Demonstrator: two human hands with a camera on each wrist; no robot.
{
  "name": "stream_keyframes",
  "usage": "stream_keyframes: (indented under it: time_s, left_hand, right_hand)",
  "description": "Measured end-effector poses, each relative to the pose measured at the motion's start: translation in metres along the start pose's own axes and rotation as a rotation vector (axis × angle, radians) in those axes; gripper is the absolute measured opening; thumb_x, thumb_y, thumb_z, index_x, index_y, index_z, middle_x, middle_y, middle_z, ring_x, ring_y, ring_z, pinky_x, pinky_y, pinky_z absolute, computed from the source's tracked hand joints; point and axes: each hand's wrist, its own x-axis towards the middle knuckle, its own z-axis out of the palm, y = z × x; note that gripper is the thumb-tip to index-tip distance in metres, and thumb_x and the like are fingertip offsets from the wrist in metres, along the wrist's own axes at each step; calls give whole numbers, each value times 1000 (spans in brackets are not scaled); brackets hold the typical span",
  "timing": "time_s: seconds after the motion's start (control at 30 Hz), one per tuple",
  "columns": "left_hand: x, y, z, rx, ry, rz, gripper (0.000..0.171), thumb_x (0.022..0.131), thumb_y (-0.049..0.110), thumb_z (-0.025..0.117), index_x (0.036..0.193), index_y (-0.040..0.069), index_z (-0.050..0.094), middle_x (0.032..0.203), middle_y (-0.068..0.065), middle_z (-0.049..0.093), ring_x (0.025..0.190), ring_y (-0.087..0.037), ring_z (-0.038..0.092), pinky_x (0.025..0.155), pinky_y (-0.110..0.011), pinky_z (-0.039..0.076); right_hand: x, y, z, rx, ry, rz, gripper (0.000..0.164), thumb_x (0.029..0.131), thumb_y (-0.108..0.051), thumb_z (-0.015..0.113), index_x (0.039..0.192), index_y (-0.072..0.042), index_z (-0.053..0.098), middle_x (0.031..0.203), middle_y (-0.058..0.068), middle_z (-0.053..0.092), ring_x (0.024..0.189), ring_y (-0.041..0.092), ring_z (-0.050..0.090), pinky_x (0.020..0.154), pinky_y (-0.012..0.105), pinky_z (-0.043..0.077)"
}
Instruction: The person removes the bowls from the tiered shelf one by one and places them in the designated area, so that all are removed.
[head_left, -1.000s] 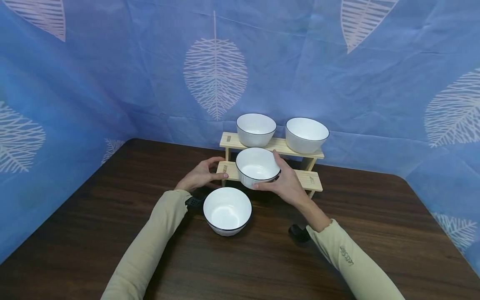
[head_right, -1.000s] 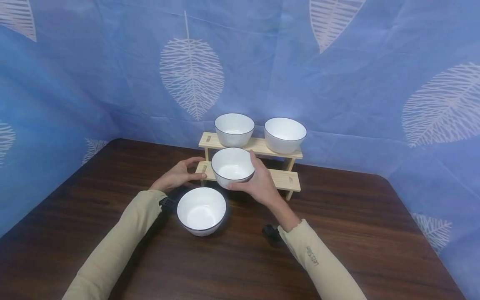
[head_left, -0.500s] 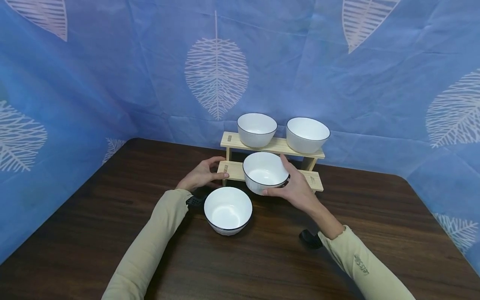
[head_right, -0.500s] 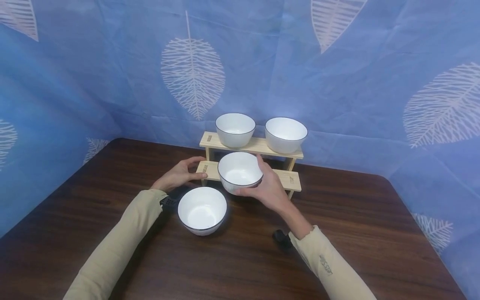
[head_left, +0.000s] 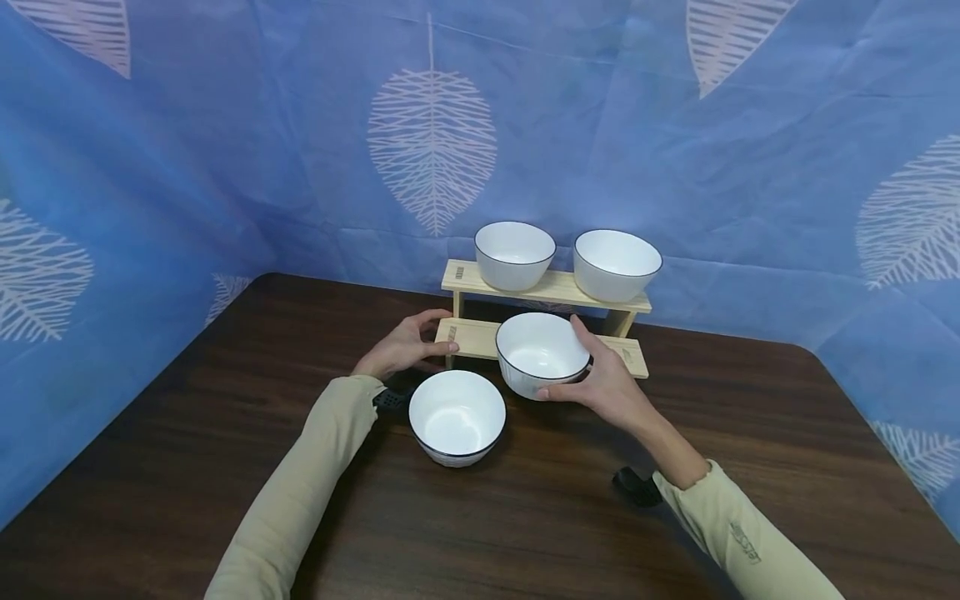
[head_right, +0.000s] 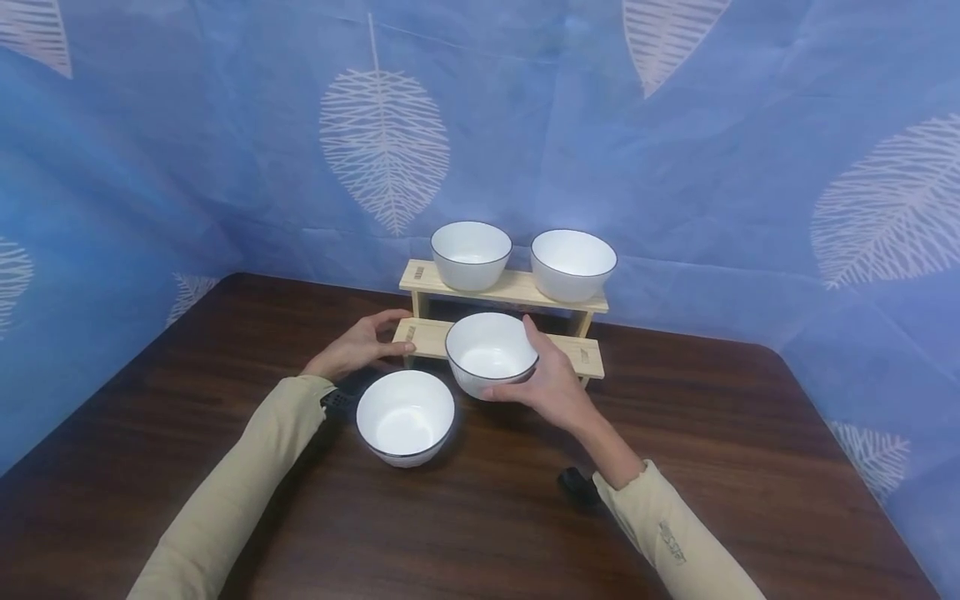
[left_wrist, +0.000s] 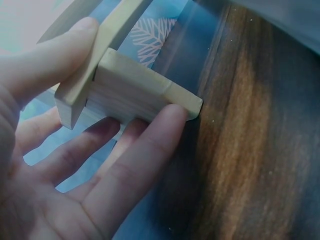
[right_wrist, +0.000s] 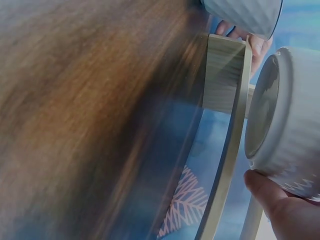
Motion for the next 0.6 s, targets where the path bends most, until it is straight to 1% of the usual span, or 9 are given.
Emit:
stream_keyframes:
  time_s: [0.17,0.3,0.43,0.6]
  left_hand:
    - [-1,0,0,-12,-19,-3,66,96,9,71,154,5,38,135,-27,49,106,-37,66,80,-45,62]
    - [-1,-1,0,-4,-14,-10,67,96,8,71,154,6,38,136,-26,49,106,-38,66,80,-45,62]
    - [0,0,-1,-9,-16,-6,66,96,9,71,154,5,38,137,-27,48,107,-38,66,80,-46,62]
    - [1,0,-1,-12,-12,-13,66,96,8,71,153,6,39,136,-26,49,106,-38,66,79,-45,62]
  right_hand:
    - [-6,1,-3,-24,4,-5,117,77,-26,90,161,1,13,162,26,24,144,41,32,111,57,37]
    - [-9,0,-6,-50,10,-1,117,77,-28,90,161,1,14,160,26,27,142,40,34,110,56,38]
    - [-13,0,-9,-65,17,-1,116,76,-27,91,160,1,16,160,27,29,141,40,36,108,56,39]
    - [-17,3,-10,-75,0,-12,116,75,-26,91,160,2,17,161,27,26,141,42,34,106,56,41]
